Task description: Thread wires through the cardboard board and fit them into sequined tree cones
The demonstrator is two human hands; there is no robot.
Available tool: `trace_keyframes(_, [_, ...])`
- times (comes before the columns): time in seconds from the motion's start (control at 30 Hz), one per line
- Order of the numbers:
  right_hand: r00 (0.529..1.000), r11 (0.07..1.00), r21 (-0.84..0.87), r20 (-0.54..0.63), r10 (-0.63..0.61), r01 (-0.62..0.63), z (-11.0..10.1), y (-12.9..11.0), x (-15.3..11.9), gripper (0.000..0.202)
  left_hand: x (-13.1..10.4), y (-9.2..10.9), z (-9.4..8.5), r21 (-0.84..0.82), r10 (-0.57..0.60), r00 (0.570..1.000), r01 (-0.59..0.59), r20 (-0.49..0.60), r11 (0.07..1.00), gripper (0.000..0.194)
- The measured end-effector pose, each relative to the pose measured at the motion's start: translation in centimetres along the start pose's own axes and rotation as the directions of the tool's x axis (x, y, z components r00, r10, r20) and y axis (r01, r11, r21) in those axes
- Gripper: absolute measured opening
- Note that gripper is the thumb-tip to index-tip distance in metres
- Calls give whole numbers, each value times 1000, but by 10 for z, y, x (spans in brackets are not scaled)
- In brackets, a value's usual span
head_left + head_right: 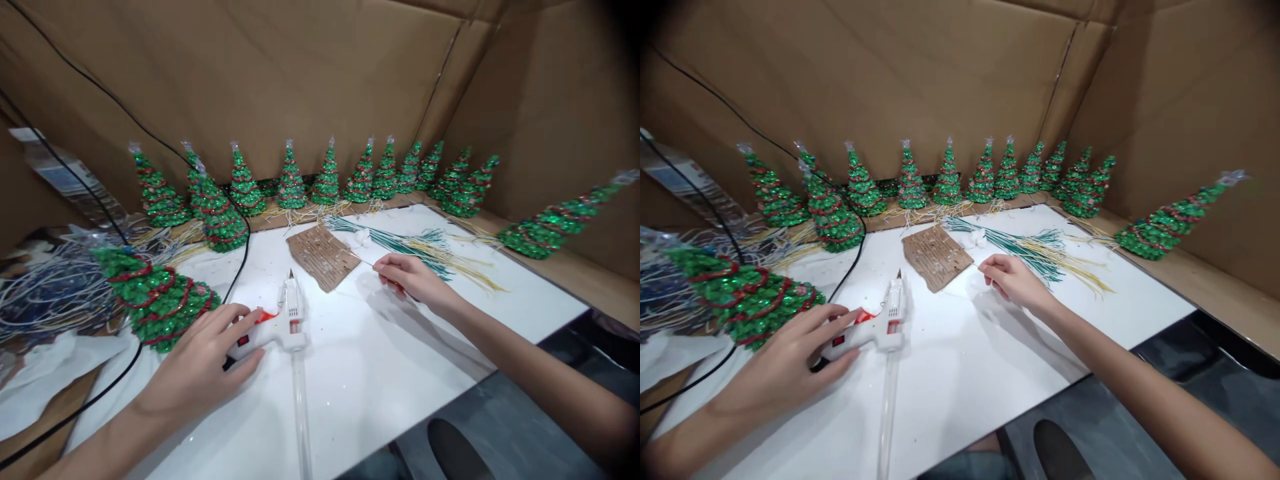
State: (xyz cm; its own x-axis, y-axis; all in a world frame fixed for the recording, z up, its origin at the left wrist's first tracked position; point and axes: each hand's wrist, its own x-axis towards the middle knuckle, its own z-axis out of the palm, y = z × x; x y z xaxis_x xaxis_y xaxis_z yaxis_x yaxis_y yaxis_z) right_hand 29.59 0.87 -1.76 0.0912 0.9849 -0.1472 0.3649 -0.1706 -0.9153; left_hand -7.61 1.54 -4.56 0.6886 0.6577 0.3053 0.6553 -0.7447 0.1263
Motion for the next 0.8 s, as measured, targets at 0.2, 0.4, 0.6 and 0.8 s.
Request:
trace_keyframes(0.2, [998,999,-15,-33,-53,53,-2,-3,-2,25,29,17,-14,-33,92,985,-98,-145,995,41])
trace_keyframes(0.4, [970,970,-149,-120,-213,194,-5,-14,16,23,79,45,-18,-128,67,966,-101,-249,987,33])
trace_keyframes(0.6, [890,860,-416,-208,-406,295,-2,-18,31,15,130,63,-15,-215,31,943,-108,-332,971,34])
trace_keyframes(0.8, [888,754,-627,-215,-407,193,-8,-1,34,18,158,65,1,-223,16,974,-68,-227,972,29])
